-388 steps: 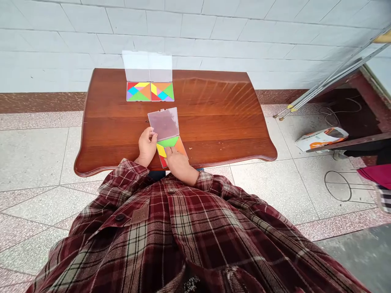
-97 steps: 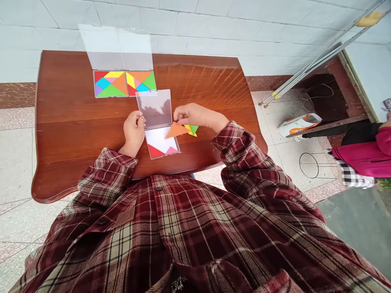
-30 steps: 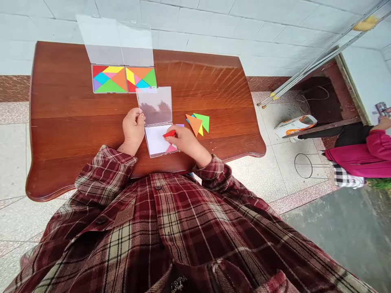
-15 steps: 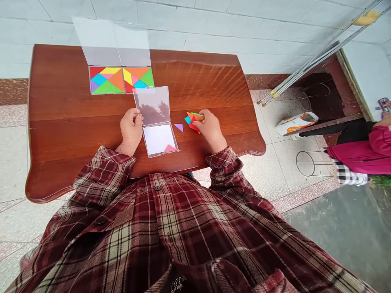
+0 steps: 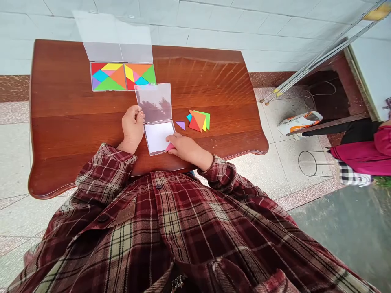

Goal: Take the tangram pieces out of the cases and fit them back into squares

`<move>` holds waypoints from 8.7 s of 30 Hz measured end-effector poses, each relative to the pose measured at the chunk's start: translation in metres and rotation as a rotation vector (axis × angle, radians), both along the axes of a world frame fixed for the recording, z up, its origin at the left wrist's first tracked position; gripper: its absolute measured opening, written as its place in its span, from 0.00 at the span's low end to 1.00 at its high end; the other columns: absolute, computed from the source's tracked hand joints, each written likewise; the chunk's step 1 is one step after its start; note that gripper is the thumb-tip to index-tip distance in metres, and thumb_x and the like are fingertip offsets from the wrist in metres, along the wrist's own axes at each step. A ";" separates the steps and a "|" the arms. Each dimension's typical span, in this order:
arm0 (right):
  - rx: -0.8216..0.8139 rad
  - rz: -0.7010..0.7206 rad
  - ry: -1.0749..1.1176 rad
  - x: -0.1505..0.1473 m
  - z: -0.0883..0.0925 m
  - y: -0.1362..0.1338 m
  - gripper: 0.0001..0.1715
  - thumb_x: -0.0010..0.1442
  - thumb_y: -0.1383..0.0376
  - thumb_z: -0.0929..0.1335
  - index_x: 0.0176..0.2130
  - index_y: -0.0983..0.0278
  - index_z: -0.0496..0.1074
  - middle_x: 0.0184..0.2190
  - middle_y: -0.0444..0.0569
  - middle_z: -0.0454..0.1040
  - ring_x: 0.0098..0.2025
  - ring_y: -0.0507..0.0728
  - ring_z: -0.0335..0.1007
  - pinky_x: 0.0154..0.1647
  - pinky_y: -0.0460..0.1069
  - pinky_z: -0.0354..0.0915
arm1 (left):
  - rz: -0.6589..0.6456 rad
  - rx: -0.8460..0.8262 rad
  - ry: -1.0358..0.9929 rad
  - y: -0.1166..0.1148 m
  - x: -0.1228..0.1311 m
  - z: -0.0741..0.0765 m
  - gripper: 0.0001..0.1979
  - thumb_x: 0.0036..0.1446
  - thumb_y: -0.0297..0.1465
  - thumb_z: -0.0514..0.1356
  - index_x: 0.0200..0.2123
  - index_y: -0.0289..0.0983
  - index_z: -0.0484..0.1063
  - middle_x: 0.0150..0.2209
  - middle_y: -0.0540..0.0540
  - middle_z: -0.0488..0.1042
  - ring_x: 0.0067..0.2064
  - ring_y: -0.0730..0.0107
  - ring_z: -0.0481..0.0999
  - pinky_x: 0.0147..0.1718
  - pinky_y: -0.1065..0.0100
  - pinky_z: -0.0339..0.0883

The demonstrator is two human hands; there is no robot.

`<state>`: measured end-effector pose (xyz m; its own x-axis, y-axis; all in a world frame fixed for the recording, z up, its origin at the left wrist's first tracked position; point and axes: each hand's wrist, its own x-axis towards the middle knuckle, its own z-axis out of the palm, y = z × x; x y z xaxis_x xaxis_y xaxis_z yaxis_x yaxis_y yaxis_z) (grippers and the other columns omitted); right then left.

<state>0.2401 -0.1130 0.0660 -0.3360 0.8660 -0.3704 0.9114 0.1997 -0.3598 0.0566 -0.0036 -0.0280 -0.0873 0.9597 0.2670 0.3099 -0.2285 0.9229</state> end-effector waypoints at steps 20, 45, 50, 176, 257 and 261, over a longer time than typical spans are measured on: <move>0.127 -0.273 0.541 0.032 -0.010 0.014 0.10 0.59 0.62 0.67 0.30 0.62 0.61 0.27 0.41 0.67 0.29 0.50 0.60 0.34 0.47 0.57 | 0.003 0.009 0.035 0.000 -0.001 0.001 0.08 0.59 0.33 0.57 0.40 0.37 0.69 0.31 0.49 0.73 0.32 0.75 0.75 0.32 0.72 0.74; 0.496 -0.707 0.435 0.118 -0.049 0.040 0.05 0.54 0.66 0.63 0.34 0.62 0.68 0.32 0.45 0.72 0.34 0.54 0.67 0.41 0.51 0.64 | -0.009 0.010 0.032 0.000 -0.002 0.004 0.06 0.58 0.33 0.57 0.38 0.37 0.68 0.30 0.50 0.73 0.31 0.75 0.75 0.32 0.71 0.74; 0.455 -0.503 0.350 0.090 -0.038 0.038 0.04 0.56 0.66 0.65 0.34 0.62 0.69 0.34 0.48 0.73 0.37 0.56 0.66 0.44 0.53 0.64 | -0.016 0.004 0.025 0.001 -0.002 0.003 0.07 0.59 0.35 0.57 0.38 0.38 0.68 0.30 0.50 0.73 0.31 0.76 0.74 0.34 0.71 0.75; 0.436 0.181 0.106 -0.014 -0.041 -0.015 0.48 0.56 0.38 0.63 0.60 0.69 0.66 0.65 0.65 0.58 0.67 0.71 0.48 0.66 0.65 0.45 | -0.008 0.029 0.054 0.004 -0.005 -0.001 0.09 0.58 0.34 0.59 0.40 0.37 0.71 0.33 0.48 0.72 0.38 0.71 0.75 0.49 0.61 0.71; 0.475 -0.512 0.035 0.077 -0.023 0.020 0.21 0.63 0.62 0.65 0.54 0.68 0.69 0.50 0.61 0.71 0.51 0.65 0.69 0.51 0.58 0.66 | 0.025 0.069 0.065 0.007 -0.007 -0.007 0.08 0.57 0.33 0.59 0.39 0.37 0.71 0.30 0.50 0.70 0.31 0.75 0.71 0.41 0.66 0.71; 0.388 -0.567 -0.077 0.078 -0.025 0.029 0.30 0.58 0.56 0.71 0.55 0.69 0.68 0.51 0.60 0.69 0.48 0.65 0.70 0.46 0.56 0.68 | 0.018 0.062 0.073 0.005 -0.008 -0.004 0.08 0.57 0.32 0.58 0.39 0.36 0.71 0.29 0.51 0.69 0.31 0.76 0.70 0.40 0.66 0.71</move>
<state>0.3183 -0.0838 0.0415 0.2230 0.9748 -0.0031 0.9331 -0.2144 -0.2887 0.0489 0.0019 -0.0322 -0.0828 0.9397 0.3318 0.3808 -0.2779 0.8819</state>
